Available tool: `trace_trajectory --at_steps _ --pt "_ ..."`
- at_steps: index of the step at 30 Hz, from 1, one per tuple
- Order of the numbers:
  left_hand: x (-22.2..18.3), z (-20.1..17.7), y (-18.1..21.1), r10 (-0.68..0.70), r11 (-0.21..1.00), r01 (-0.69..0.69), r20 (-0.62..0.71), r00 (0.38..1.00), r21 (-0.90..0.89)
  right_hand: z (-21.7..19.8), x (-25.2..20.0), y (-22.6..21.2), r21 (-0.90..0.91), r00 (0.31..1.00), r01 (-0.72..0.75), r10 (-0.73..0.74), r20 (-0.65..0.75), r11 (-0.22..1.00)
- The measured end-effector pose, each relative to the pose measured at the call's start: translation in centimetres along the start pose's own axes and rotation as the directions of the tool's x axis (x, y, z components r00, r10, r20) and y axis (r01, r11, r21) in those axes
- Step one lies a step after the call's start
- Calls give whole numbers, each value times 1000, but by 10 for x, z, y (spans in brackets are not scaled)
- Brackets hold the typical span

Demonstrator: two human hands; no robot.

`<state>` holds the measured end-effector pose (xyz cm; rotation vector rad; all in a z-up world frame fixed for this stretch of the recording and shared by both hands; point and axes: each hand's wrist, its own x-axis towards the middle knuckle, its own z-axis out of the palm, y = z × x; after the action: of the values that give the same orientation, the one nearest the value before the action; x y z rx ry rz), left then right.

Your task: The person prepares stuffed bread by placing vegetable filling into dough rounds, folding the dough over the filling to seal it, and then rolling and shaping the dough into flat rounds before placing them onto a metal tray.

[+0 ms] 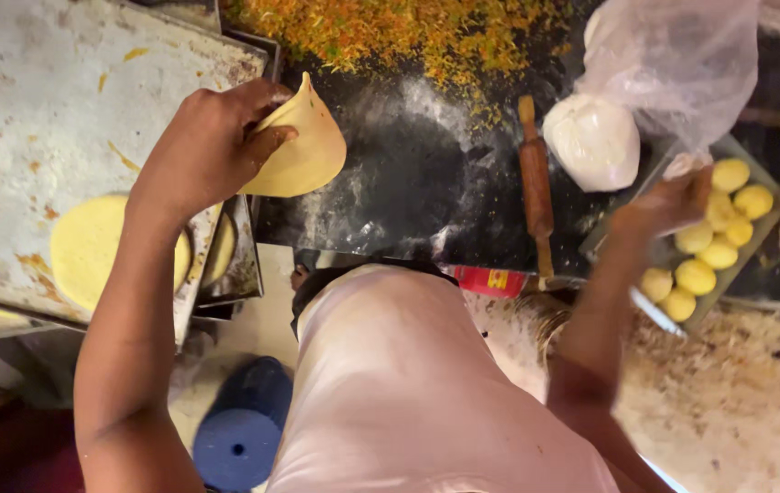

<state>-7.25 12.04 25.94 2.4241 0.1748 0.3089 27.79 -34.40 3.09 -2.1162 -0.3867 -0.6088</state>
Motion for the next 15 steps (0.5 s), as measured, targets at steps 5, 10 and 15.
trace_trajectory --at_steps 5,10,15 --pt "35 -3 7 231 971 -238 117 966 41 69 -162 -128 181 754 -497 319 574 849" --pt "49 19 4 342 939 -328 200 918 -102 84 -133 -192 573 793 -500 76 605 649" --pt "69 59 -17 472 871 -404 253 844 -279 87 -75 -231 489 561 -313 -258 787 814"
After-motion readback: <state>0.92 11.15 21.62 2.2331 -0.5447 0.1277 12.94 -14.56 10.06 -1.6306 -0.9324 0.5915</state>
